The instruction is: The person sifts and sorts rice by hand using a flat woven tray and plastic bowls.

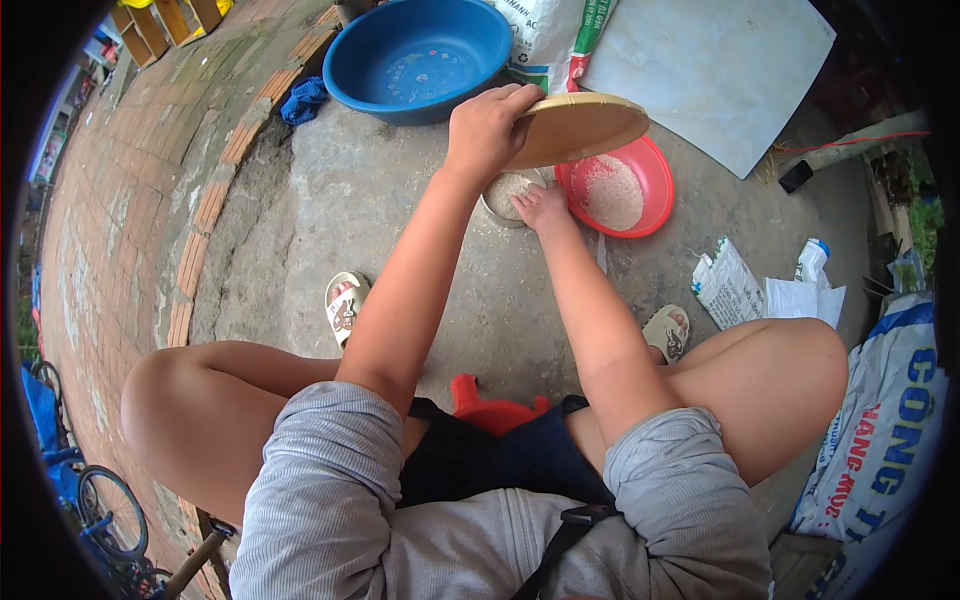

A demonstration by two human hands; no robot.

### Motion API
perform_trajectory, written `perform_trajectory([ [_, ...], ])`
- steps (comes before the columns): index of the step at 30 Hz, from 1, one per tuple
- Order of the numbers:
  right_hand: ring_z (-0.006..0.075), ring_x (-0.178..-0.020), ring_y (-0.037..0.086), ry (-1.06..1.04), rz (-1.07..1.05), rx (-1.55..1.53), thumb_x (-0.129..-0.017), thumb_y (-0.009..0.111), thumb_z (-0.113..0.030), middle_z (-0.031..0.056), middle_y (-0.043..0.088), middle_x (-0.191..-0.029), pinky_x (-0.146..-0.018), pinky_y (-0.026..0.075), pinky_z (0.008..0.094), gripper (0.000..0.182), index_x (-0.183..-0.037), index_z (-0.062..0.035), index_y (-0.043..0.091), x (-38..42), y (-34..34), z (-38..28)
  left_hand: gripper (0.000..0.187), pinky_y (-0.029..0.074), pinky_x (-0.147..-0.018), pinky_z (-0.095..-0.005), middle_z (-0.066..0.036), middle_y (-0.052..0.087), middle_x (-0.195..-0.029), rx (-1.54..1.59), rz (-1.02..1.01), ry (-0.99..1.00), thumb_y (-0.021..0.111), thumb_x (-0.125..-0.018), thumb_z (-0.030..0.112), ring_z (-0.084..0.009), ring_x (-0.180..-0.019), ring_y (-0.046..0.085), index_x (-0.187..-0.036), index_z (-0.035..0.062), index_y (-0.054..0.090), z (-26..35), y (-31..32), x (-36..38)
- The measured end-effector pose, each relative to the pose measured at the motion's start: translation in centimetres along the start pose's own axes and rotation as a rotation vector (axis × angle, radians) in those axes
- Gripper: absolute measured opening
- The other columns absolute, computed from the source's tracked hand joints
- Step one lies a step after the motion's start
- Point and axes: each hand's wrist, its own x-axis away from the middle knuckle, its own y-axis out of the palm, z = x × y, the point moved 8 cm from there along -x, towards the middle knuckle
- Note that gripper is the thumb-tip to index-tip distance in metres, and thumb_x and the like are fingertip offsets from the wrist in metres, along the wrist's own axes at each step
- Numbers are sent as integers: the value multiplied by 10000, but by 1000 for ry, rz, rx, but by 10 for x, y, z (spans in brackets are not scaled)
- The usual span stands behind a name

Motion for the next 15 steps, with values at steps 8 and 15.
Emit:
perform_trajectory([
  [8,388,-1236,402,-66,102,362,-950,328,-334,210,276,-1426,-1014,345,472,554,-1402,-30,230,-2,-2,0,184,484,-611,-344,-30,649,-847,-1,23,-51,604,-769,94,-248,-730,627,-944,150,619,-9,-11,-3],
  [15,405,-924,605,-887,141,1588,-798,491,-80,234,645,-879,-834,464,446,309,-1082,-21,596,38,33,-18,196,469,-717,-394,-162,650,-852,191,208,-825,541,-851,221,-341,-822,622,-972,110,648,-150,-36,30],
])
